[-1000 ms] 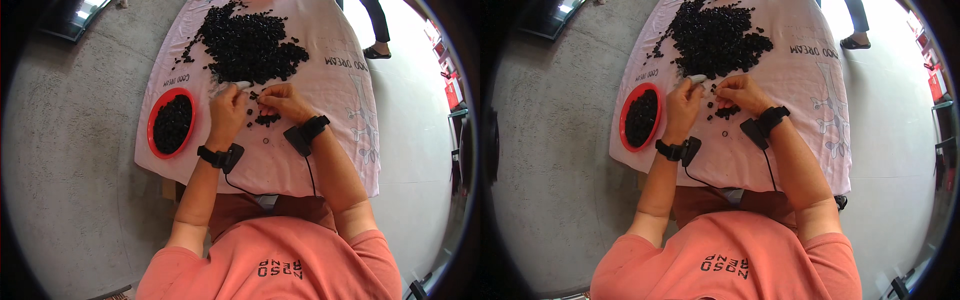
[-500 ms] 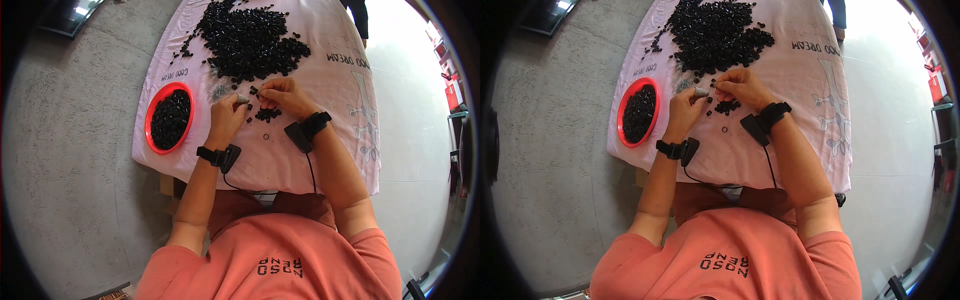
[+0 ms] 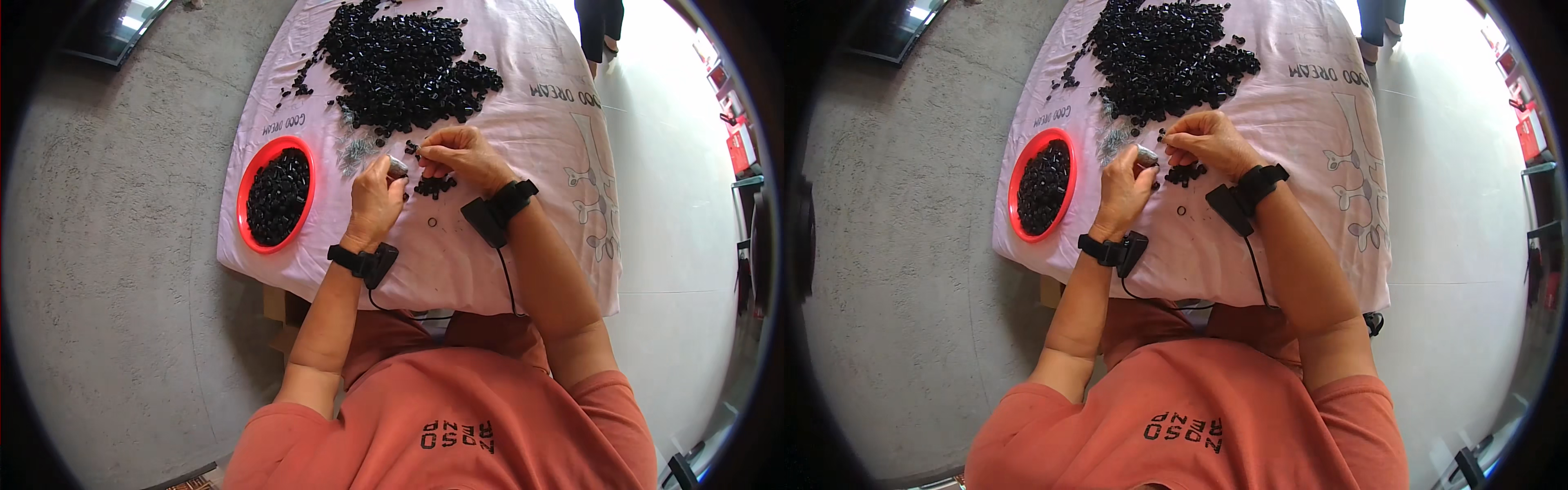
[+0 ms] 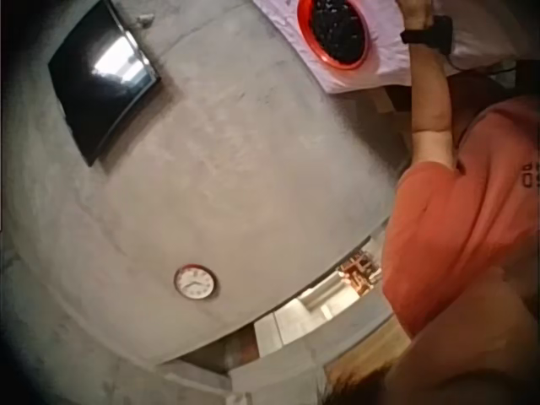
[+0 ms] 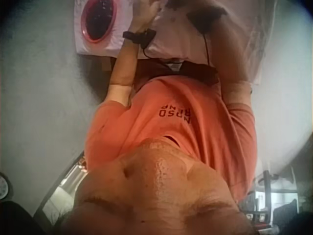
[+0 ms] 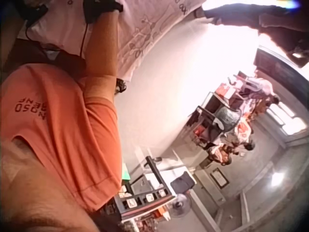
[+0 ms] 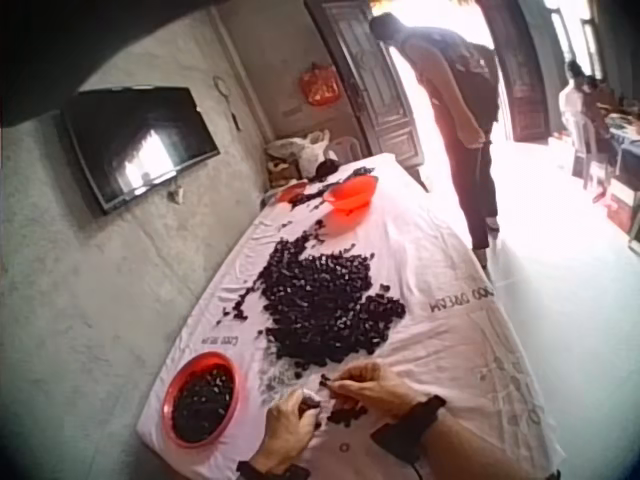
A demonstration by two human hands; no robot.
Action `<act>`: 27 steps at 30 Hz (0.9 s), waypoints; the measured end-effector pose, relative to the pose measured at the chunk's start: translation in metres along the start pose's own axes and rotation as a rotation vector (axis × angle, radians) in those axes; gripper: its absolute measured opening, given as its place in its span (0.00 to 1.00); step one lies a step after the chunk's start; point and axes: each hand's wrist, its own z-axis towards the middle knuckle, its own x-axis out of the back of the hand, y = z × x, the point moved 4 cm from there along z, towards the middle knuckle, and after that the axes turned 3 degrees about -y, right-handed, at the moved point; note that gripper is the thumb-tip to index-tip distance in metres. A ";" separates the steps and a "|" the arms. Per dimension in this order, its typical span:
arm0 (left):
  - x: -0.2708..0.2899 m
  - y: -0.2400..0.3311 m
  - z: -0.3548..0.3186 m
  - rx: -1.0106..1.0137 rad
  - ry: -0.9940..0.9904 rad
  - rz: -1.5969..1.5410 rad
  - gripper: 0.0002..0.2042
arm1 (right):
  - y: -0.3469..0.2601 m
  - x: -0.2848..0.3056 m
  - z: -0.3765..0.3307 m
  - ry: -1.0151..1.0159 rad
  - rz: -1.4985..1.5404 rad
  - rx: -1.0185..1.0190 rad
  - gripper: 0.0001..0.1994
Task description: Manually sorting and inspecting small black plastic rings using a metal cylinder tool.
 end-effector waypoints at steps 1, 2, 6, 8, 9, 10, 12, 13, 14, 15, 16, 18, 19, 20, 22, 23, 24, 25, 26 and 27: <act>0.001 0.000 -0.001 0.058 -0.002 -0.072 0.04 | 0.001 0.000 0.000 -0.001 -0.004 -0.001 0.08; -0.001 -0.004 -0.001 0.121 -0.019 -0.219 0.03 | 0.002 0.001 0.001 -0.002 -0.008 -0.001 0.08; -0.002 -0.008 -0.002 0.163 -0.046 -0.591 0.04 | 0.002 0.001 0.001 -0.018 -0.010 0.000 0.08; 0.000 -0.003 -0.001 0.121 -0.049 -0.636 0.06 | 0.003 0.001 0.001 -0.016 0.002 -0.002 0.09; 0.001 -0.001 0.000 0.122 -0.051 -0.644 0.07 | 0.003 0.000 0.001 -0.020 -0.004 -0.002 0.09; 0.001 0.000 0.000 0.122 -0.054 -0.651 0.08 | 0.002 0.000 0.001 -0.023 -0.011 -0.002 0.09; 0.000 -0.001 0.002 0.117 -0.033 -0.658 0.07 | 0.002 -0.001 0.001 -0.027 -0.014 -0.002 0.08; 0.000 0.000 0.002 0.115 -0.022 -0.661 0.07 | 0.002 -0.001 0.001 -0.028 -0.011 -0.001 0.08; 0.000 0.002 0.003 0.111 -0.002 -0.695 0.07 | 0.002 -0.001 0.001 -0.029 -0.008 0.000 0.08; 0.000 0.006 0.003 0.107 0.017 -0.730 0.07 | 0.002 -0.001 0.001 -0.034 -0.018 -0.001 0.08; 0.000 0.008 0.003 0.104 0.037 -0.765 0.07 | 0.002 -0.001 0.001 -0.038 -0.028 -0.001 0.08; 0.000 0.008 0.005 0.075 0.047 -0.737 0.07 | 0.001 -0.002 0.001 -0.041 -0.037 -0.007 0.08; 0.000 0.008 0.006 0.061 0.053 -0.723 0.06 | 0.000 -0.002 0.001 -0.040 -0.035 -0.011 0.08; 0.000 0.008 0.006 0.061 0.059 -0.698 0.06 | 0.000 -0.003 0.001 -0.039 -0.033 -0.016 0.08; 0.002 0.010 0.008 0.056 0.069 -0.647 0.06 | 0.002 -0.001 0.001 -0.043 -0.034 -0.014 0.08; 0.002 0.011 0.009 0.052 0.079 -0.640 0.06 | 0.003 -0.001 0.001 -0.045 -0.034 -0.012 0.08; 0.002 0.011 0.010 0.048 0.091 -0.632 0.06 | 0.003 -0.001 0.001 -0.045 -0.029 -0.012 0.08; 0.003 0.011 0.010 0.045 0.103 -0.624 0.06 | 0.003 -0.002 0.001 -0.046 -0.023 -0.012 0.08; 0.003 0.011 0.011 0.046 0.106 -0.618 0.06 | 0.003 -0.002 0.001 -0.047 -0.018 -0.012 0.08; 0.004 0.011 0.011 0.047 0.109 -0.613 0.06 | 0.002 -0.002 0.001 -0.045 -0.022 -0.013 0.08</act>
